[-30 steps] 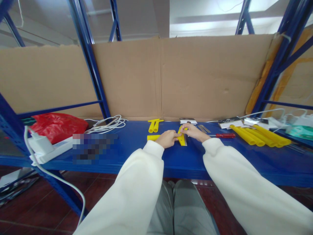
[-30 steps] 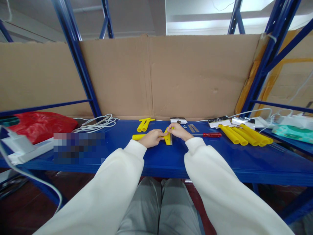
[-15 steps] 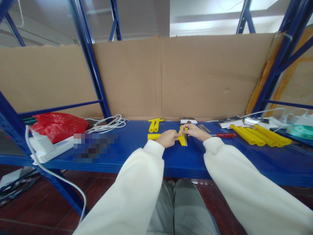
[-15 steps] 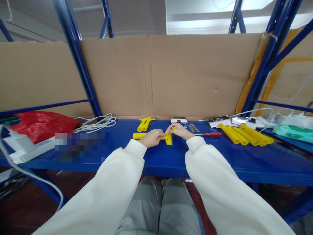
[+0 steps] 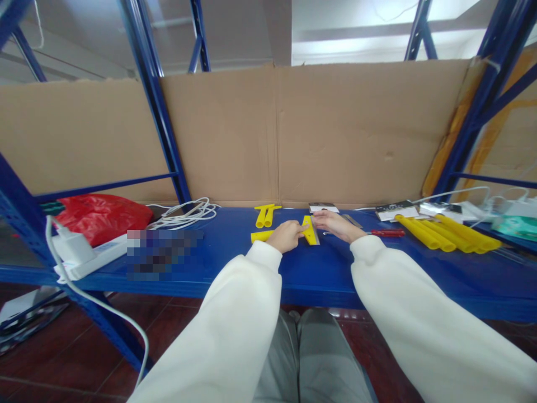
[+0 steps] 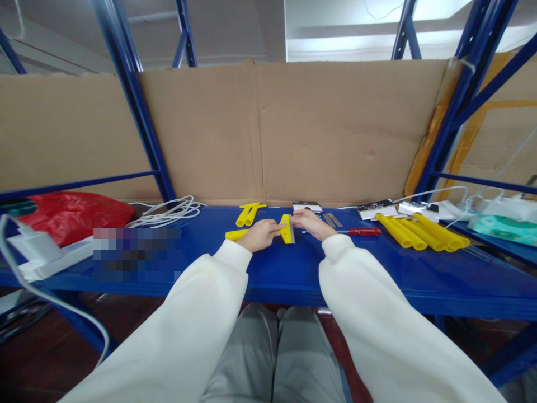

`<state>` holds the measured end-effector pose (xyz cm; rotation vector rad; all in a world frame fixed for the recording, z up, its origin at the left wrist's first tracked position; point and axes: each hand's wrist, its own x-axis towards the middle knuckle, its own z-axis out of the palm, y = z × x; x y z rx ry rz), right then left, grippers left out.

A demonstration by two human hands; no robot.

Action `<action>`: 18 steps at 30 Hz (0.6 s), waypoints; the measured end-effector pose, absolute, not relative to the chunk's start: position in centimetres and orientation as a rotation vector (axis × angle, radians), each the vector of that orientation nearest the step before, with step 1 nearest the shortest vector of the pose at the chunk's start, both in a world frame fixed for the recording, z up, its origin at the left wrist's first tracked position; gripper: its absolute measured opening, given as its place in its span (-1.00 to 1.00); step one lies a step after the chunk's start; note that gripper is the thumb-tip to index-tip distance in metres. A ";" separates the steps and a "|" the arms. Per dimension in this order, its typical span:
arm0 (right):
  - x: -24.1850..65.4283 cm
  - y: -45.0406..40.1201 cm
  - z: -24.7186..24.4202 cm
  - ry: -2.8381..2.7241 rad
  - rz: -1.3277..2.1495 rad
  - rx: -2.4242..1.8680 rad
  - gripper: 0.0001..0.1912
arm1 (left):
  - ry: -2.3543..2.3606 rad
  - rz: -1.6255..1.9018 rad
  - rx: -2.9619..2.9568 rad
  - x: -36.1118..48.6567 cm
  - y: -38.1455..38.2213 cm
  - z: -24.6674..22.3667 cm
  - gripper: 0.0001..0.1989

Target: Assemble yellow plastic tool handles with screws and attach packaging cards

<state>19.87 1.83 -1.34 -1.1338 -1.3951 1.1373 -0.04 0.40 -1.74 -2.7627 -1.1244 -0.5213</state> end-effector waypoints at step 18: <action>19.9 0.9 -1.5 -1.535 1.447 -1.093 -0.85 | -1.271 -0.539 -2.672 -0.1 -0.2 -1.5 -0.50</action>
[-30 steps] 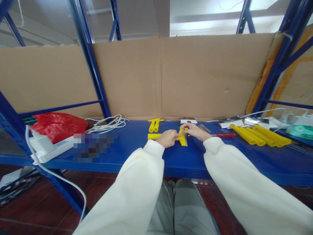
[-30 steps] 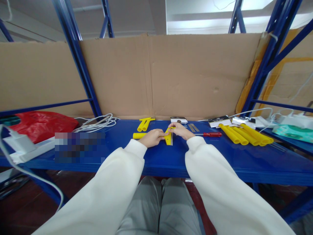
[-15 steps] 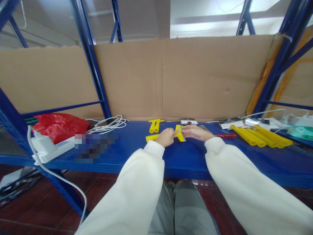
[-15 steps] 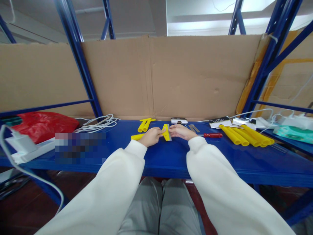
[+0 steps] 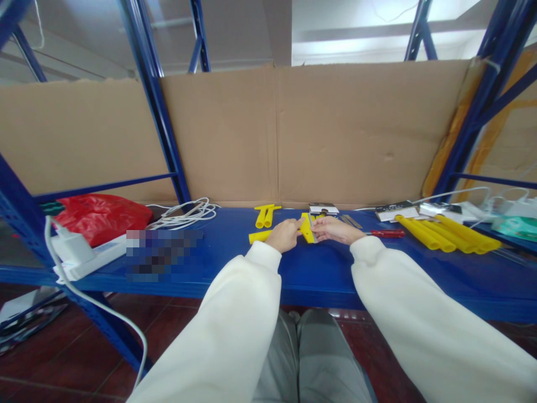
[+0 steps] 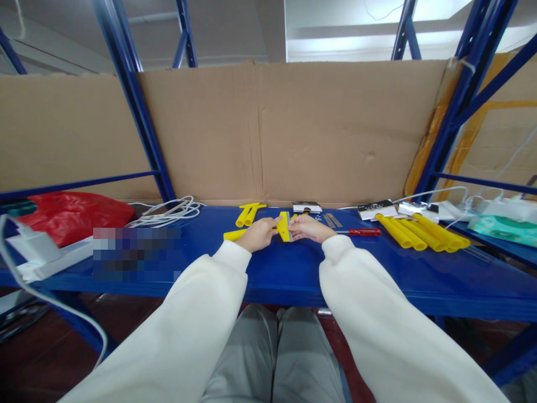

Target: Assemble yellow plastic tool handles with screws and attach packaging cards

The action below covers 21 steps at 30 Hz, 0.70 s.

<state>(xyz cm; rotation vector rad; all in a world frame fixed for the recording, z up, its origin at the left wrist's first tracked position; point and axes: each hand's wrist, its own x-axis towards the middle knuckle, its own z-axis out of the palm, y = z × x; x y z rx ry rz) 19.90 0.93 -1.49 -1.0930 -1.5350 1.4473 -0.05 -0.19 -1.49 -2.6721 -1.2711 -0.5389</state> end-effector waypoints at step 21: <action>20.0 0.6 -0.8 -1.546 1.483 -1.054 -0.88 | -1.249 -0.357 -2.467 0.5 -2.0 -0.4 -0.55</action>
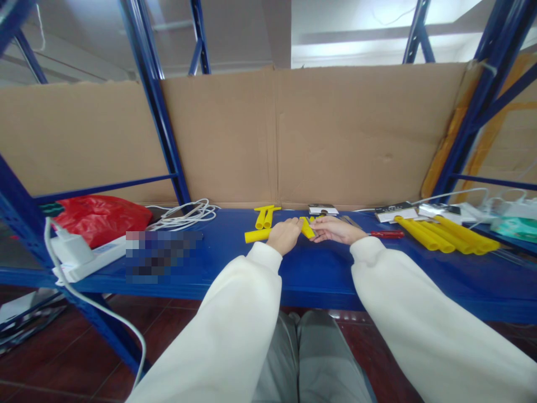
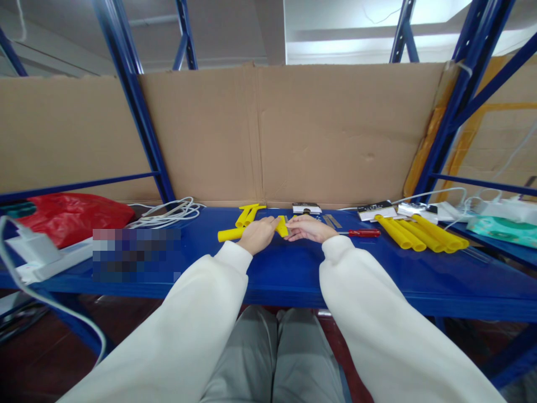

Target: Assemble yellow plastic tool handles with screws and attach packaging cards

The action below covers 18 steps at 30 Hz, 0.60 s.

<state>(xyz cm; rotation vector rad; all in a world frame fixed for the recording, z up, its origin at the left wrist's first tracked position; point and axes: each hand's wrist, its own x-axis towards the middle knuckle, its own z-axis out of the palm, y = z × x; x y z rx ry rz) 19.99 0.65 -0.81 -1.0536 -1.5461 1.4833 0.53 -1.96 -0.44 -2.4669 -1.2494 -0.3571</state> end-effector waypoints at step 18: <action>26.1 3.2 -2.2 -1.766 -0.013 -2.078 -0.48 | -1.451 -0.859 -2.519 0.3 -1.4 -0.9 -0.58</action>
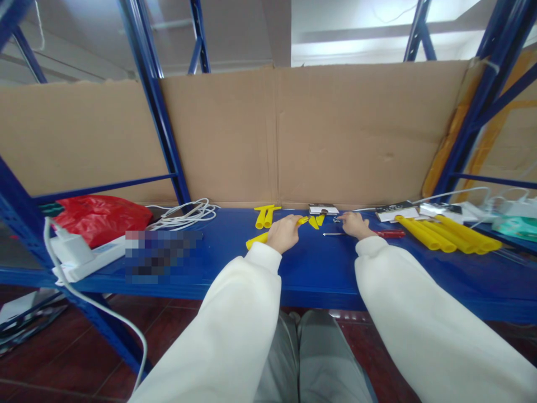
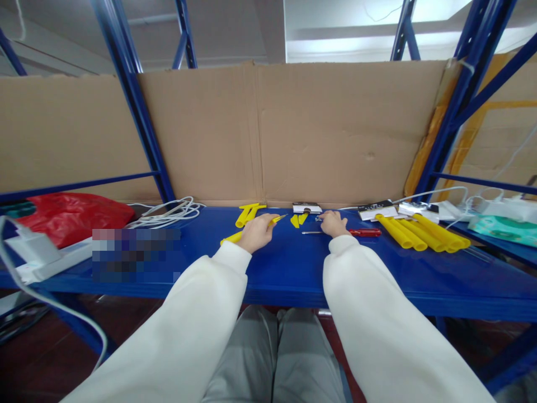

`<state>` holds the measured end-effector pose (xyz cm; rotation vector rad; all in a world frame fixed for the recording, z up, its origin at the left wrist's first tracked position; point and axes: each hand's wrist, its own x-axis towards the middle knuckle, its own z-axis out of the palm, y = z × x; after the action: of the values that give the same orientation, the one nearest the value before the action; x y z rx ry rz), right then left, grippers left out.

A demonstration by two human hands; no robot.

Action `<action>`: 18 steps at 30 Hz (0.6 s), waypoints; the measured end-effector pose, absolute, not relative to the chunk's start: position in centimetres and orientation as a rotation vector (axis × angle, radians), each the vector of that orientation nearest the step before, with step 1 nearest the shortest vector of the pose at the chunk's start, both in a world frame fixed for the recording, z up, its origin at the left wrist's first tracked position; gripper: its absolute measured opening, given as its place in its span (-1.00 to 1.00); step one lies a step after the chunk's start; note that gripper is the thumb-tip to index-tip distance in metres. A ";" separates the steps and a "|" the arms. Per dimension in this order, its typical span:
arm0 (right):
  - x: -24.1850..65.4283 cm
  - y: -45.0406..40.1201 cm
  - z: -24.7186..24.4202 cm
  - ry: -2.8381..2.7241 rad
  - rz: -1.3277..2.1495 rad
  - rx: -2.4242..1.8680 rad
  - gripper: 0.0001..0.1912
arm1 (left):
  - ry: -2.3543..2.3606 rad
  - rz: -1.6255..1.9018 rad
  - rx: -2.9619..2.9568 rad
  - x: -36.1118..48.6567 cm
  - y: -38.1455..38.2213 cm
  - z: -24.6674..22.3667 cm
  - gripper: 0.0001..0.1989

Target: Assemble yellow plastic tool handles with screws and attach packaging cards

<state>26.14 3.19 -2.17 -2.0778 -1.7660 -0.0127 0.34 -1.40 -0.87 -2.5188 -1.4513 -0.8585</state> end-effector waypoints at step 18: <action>25.6 2.6 -1.6 -1.808 -0.037 -2.207 -0.57 | -1.454 -0.845 -2.569 0.4 -1.8 -0.6 -0.62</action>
<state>25.61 2.65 -1.56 -2.2072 -1.8080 -0.0368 0.41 -1.79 -0.57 -2.5687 -1.4535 -0.8451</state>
